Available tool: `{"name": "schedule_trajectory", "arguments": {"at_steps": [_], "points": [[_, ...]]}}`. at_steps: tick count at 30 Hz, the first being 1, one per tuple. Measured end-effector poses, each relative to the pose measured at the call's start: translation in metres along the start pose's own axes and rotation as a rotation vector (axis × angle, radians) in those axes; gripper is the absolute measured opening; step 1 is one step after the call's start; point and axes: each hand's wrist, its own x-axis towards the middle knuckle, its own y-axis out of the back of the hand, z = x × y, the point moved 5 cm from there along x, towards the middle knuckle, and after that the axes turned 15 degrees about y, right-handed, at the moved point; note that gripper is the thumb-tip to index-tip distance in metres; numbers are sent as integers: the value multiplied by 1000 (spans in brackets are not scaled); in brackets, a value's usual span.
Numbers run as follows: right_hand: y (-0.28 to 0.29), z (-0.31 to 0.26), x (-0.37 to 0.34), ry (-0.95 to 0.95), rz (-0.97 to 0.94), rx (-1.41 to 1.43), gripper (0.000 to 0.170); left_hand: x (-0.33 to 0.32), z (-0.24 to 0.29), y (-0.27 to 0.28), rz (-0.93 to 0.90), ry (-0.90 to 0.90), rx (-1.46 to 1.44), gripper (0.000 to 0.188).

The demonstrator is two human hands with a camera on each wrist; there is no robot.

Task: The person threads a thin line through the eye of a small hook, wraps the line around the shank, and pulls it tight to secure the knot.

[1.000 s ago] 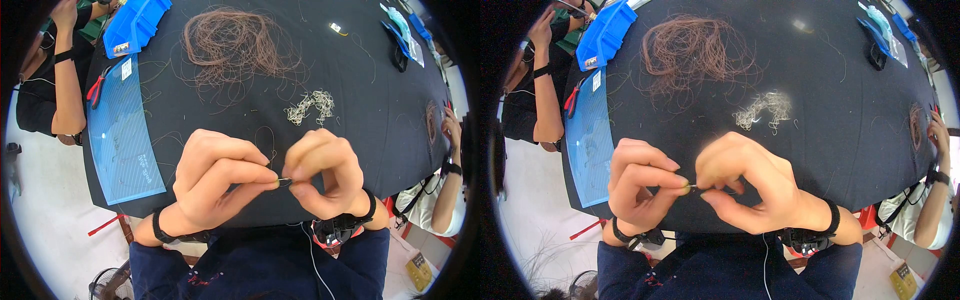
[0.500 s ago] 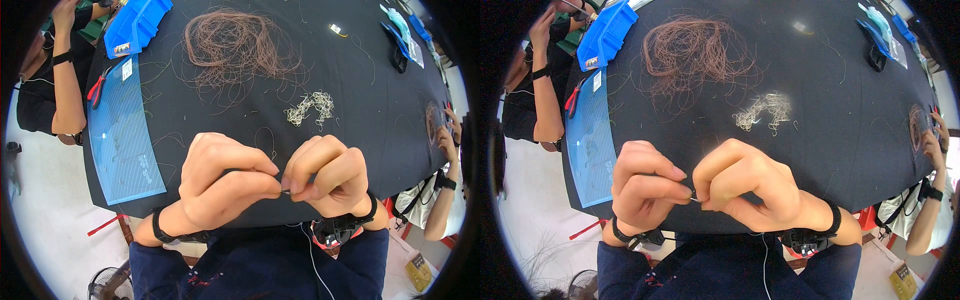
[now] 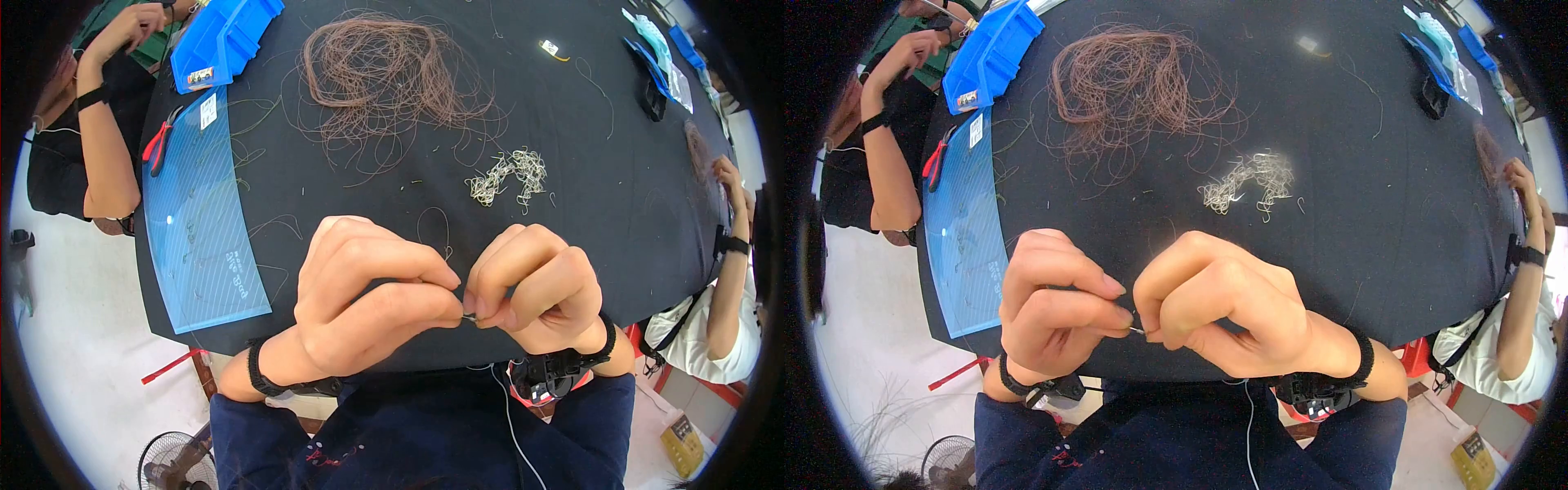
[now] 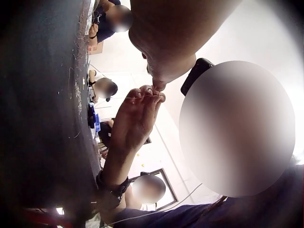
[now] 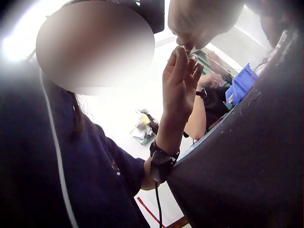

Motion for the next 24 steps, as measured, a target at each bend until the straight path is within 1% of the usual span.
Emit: {"name": "schedule_trajectory", "arguments": {"at_steps": [8,9,12,15,18,21,23,24], "points": [[-1,-1,-1,-6,-3,2,19,0,0,-1,8,-2,-5,19],[-1,-1,0,-10,-6,-4,19,0,0,-1,34,-19,-8,20],[-2,-2,2,-15,-102,-33,17,1,0,-3,87,-53,-21,21],[-4,-2,2,-37,-113,-9,15,1,-1,-4,89,-51,-28,22],[-5,-5,8,-60,-153,-60,14,1,-1,-4,87,-51,-22,22],[-4,-5,6,-33,-162,-74,14,1,-1,-4,86,-48,-18,22],[-3,-3,3,-37,-133,-61,16,0,0,-3,91,-42,-12,22],[-2,-2,1,-39,-118,-55,16,0,0,-3,66,-28,-6,21]]}}
